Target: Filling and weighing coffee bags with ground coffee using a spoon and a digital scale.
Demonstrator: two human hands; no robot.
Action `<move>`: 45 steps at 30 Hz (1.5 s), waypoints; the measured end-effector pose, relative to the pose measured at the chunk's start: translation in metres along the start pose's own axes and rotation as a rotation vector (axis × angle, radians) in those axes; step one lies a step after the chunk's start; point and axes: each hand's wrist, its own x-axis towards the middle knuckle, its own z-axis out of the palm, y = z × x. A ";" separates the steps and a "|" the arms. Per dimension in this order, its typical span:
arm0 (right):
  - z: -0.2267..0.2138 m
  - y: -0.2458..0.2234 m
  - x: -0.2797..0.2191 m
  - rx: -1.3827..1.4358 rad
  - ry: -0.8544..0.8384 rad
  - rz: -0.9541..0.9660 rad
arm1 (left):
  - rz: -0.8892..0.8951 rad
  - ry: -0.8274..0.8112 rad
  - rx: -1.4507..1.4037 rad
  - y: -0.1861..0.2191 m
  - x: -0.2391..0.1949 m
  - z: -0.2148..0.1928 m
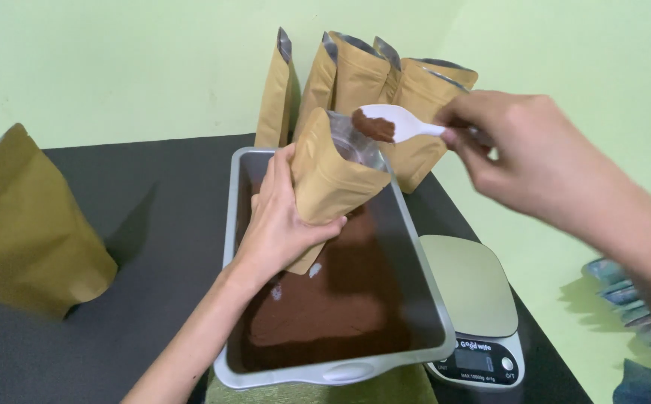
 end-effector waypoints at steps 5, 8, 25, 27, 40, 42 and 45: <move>0.034 -0.002 -0.012 -0.473 0.356 -0.397 | 0.030 0.007 -0.013 -0.003 0.000 0.000; 0.027 0.002 -0.025 -0.591 0.569 -0.472 | -0.026 0.017 -0.040 -0.004 0.002 0.001; 0.134 0.003 -0.113 -0.236 -0.129 -0.429 | 0.157 0.259 -0.121 0.031 -0.009 -0.013; 0.092 -0.020 -0.116 -0.095 -0.027 -0.356 | 0.214 0.256 -0.143 0.060 -0.022 -0.022; 0.035 -0.048 -0.199 0.642 0.280 -0.260 | 0.245 0.041 -0.294 0.161 -0.160 -0.031; 0.058 -0.040 -0.212 0.627 0.265 -0.243 | 0.212 0.027 -0.312 0.148 -0.181 -0.020; 0.091 -0.032 -0.225 0.666 0.159 -0.261 | 0.150 -0.041 -0.395 0.114 -0.210 0.005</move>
